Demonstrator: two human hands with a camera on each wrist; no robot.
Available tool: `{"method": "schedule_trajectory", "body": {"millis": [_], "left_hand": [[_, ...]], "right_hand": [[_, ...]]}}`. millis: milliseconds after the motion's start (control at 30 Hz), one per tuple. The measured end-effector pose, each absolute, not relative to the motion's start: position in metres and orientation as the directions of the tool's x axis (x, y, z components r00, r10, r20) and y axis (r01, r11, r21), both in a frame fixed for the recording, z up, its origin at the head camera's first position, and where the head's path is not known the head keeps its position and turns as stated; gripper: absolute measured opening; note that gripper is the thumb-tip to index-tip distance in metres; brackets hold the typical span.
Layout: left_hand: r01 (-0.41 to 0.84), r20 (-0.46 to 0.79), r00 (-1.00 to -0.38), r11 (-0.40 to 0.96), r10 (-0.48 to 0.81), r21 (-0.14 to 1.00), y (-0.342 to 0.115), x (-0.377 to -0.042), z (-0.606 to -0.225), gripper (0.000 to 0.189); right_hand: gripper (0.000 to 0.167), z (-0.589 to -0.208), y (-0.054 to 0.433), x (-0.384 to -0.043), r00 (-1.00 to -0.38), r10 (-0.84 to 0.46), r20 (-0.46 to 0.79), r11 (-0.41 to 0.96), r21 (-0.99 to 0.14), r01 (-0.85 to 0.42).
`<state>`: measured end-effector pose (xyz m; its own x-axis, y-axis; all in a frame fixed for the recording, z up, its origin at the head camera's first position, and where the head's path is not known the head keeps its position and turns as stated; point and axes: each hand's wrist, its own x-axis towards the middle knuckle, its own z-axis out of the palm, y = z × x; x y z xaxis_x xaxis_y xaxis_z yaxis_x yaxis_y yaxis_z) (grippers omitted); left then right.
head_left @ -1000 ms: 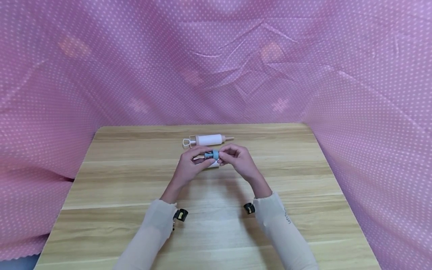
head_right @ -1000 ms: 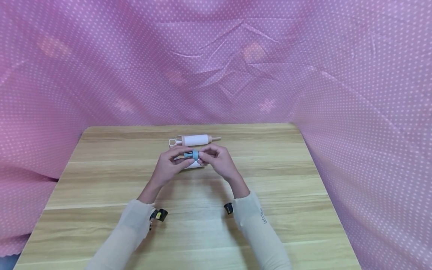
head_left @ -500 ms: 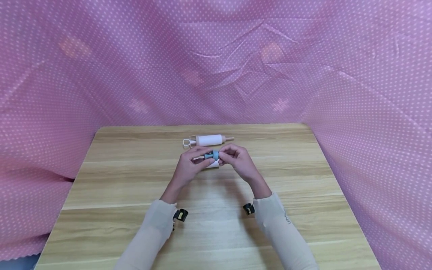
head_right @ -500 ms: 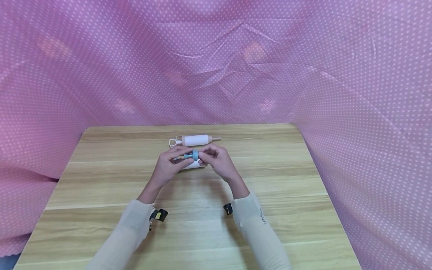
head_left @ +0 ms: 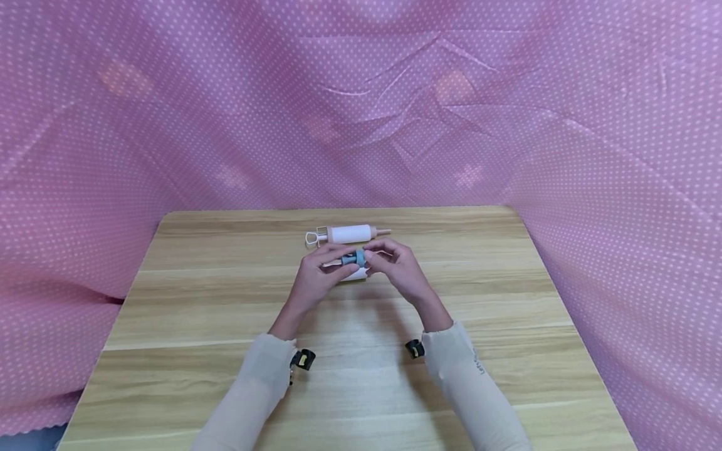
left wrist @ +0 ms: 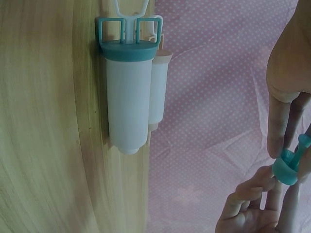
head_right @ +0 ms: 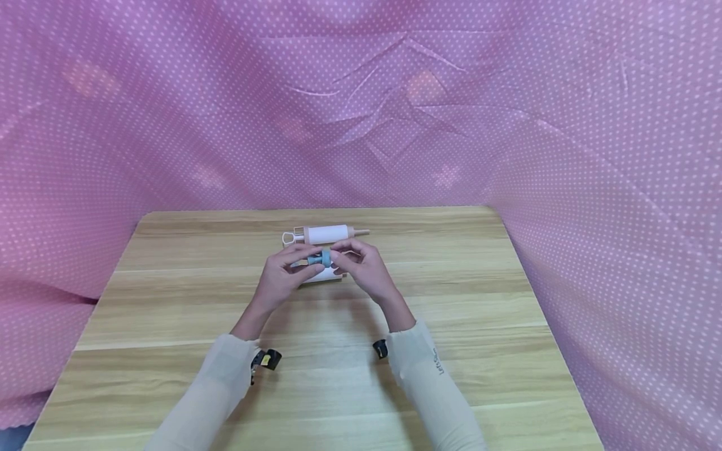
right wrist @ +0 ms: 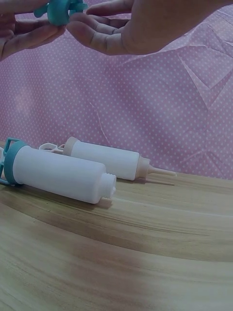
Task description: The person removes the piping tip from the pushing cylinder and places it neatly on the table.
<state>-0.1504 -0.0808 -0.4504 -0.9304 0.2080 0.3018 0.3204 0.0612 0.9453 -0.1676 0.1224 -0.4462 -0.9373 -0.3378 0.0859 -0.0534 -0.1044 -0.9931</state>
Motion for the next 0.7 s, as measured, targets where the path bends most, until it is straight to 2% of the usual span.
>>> {"method": "schedule_trajectory", "body": {"millis": [433, 700], "left_hand": [[0.390, 0.385, -0.898, -0.017, 0.215, 0.920, -0.0830, -0.1546, -0.4592, 0.032], [0.376, 0.370, -0.905, -0.009, 0.210, 0.926, -0.0803, -0.1561, -0.4591, 0.033]], "right_hand": [[0.029, -0.4486, 0.1166, -0.1672, -0.915, -0.393, 0.087, -0.132, -0.990, -0.038], [0.028, -0.4503, 0.1174, -0.1678, -0.898, -0.423, 0.119, -0.164, -0.985, -0.053]]}}
